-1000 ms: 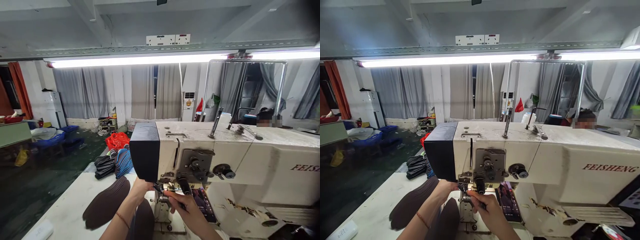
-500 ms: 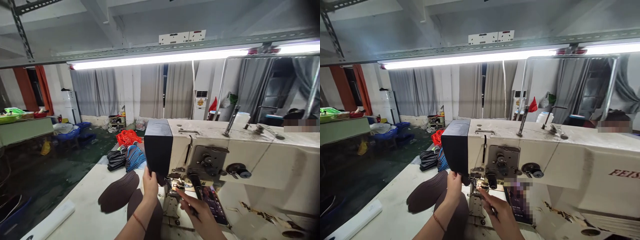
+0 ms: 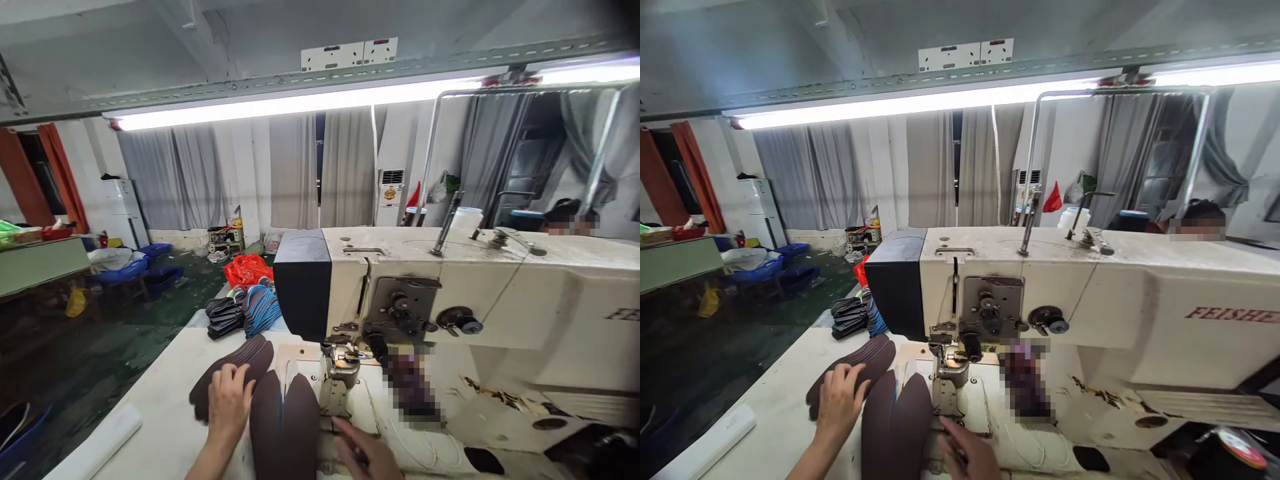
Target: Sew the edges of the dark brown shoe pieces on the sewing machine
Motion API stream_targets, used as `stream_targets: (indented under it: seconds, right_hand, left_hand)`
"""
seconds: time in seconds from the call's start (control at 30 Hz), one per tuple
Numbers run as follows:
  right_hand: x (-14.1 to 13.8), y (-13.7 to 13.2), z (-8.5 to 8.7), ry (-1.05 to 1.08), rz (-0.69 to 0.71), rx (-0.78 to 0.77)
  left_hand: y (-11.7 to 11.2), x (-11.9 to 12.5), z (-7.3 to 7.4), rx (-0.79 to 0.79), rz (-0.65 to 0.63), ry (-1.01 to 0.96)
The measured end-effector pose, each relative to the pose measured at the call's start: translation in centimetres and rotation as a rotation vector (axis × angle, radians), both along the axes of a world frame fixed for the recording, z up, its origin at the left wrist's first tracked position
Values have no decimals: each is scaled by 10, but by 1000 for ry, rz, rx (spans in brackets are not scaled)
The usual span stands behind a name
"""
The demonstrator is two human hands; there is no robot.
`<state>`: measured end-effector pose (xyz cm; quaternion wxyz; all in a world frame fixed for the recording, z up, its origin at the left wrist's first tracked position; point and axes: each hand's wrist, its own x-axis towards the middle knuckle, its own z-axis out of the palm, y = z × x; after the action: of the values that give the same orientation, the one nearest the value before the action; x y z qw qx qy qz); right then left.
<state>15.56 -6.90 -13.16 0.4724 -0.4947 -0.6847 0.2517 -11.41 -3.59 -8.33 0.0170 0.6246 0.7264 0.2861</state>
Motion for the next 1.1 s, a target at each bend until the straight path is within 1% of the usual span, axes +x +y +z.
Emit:
stream_targets:
  seconds: [0.07,0.1,0.17,0.23,0.27,0.33,0.37,0.4,0.47,0.53,0.57,0.6,0.67,0.7,0.77,0.87,0.97,1.1]
  right_hand:
    - [-22,2,-7,37,-77,-121]
    - [-31,3,-11,68,-94,-179]
    - [-44,5,-17,145,-80,-258]
    - [-50,6,-21,186,-65,-280]
    - [-51,6,-21,192,-60,-279]
    - [-51,5,-20,199,-51,-276]
    - [-50,4,-18,203,-54,-272]
    - [-49,2,-14,203,-67,-261]
    - [-44,-1,-5,206,-114,-204]
    - [-36,-4,8,218,-156,-118]
    - [-30,-6,15,230,-165,-86]
    - [-24,-8,21,242,-164,-68]
    - [-11,-10,33,253,-148,-72]
    - [-5,-10,38,242,-138,-73]
    - [5,-7,45,187,-127,-44]
    - [15,3,55,48,-94,84]
    - [24,16,69,-105,-4,206]
    - [33,32,87,-243,140,248]
  left_hand:
    - [-3,30,-2,-50,-114,43]
    - [-5,44,-3,-77,-157,44]
    - [-10,66,-5,-118,-186,83]
    - [-14,79,-5,-113,-166,125]
    - [-15,81,-5,-86,-157,128]
    - [-17,82,-1,-1,-167,42]
    - [-18,81,2,41,-180,-63]
    - [-18,79,7,69,-197,-211]
    - [-22,76,23,69,-214,-593]
    - [-27,74,42,-3,-210,-981]
    - [-31,75,52,-54,-216,-1135]
    - [-33,76,60,-105,-225,-1252]
    - [-37,79,70,-200,-256,-1377]
    - [-38,82,72,-229,-269,-1403]
    - [-37,87,70,-238,-289,-1438]
    - [-33,92,66,-224,-335,-1456]
    - [-30,93,67,-235,-362,-1409]
    - [-28,91,68,-224,-354,-1361]
